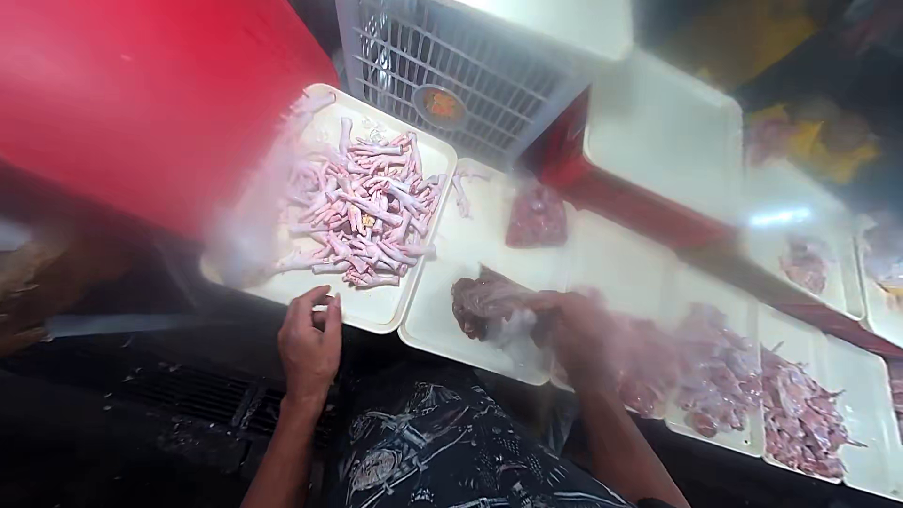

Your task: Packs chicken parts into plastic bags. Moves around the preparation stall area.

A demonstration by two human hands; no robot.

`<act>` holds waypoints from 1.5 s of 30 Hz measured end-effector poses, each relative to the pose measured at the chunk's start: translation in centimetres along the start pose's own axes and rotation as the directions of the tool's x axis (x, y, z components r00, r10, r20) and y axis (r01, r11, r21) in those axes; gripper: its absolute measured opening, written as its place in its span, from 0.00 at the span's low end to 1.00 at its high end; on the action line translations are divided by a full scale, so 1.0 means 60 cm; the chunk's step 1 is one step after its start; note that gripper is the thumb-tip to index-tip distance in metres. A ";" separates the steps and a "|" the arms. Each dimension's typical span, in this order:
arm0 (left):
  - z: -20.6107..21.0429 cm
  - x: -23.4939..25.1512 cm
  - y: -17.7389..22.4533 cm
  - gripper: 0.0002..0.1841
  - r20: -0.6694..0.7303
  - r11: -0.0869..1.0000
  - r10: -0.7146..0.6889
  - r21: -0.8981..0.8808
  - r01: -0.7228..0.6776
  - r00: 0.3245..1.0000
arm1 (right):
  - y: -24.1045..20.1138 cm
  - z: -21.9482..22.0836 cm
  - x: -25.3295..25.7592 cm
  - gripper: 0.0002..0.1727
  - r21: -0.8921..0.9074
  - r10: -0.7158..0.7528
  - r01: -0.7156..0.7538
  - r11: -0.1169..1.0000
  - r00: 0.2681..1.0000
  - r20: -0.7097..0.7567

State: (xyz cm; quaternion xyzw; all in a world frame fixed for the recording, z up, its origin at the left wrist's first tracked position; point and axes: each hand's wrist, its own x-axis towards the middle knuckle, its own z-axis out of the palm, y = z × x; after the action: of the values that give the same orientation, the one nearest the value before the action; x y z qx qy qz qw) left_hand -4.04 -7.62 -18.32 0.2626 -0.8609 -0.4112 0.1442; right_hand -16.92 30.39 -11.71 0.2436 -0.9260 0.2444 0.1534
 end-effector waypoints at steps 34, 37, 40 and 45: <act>-0.050 0.106 0.063 0.15 -0.480 0.942 0.195 -0.149 -0.299 0.855 | 0.014 0.011 0.071 0.22 -0.170 0.610 -0.594 0.786 0.702 0.367; -0.045 0.101 0.007 0.16 -0.515 0.956 0.119 -0.170 -0.237 0.849 | -0.007 -0.034 0.086 0.18 0.242 0.589 -0.618 0.748 0.786 0.187; -0.040 0.094 -0.039 0.26 -0.372 0.995 0.016 -0.087 -0.052 0.928 | -0.014 -0.091 0.091 0.15 0.530 0.616 -0.561 0.637 0.783 0.088; -0.019 0.080 -0.066 0.51 -0.225 0.994 -0.091 0.042 0.103 0.970 | -0.036 -0.155 0.113 0.17 0.689 0.584 -0.422 0.589 0.812 -0.003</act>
State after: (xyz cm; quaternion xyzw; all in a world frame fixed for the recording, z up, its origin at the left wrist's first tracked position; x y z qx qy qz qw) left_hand -6.12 -13.12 -20.58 0.3523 -0.8361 -0.3628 0.2125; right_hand -19.90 31.10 -0.45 -0.0221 -0.7840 0.6143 0.0869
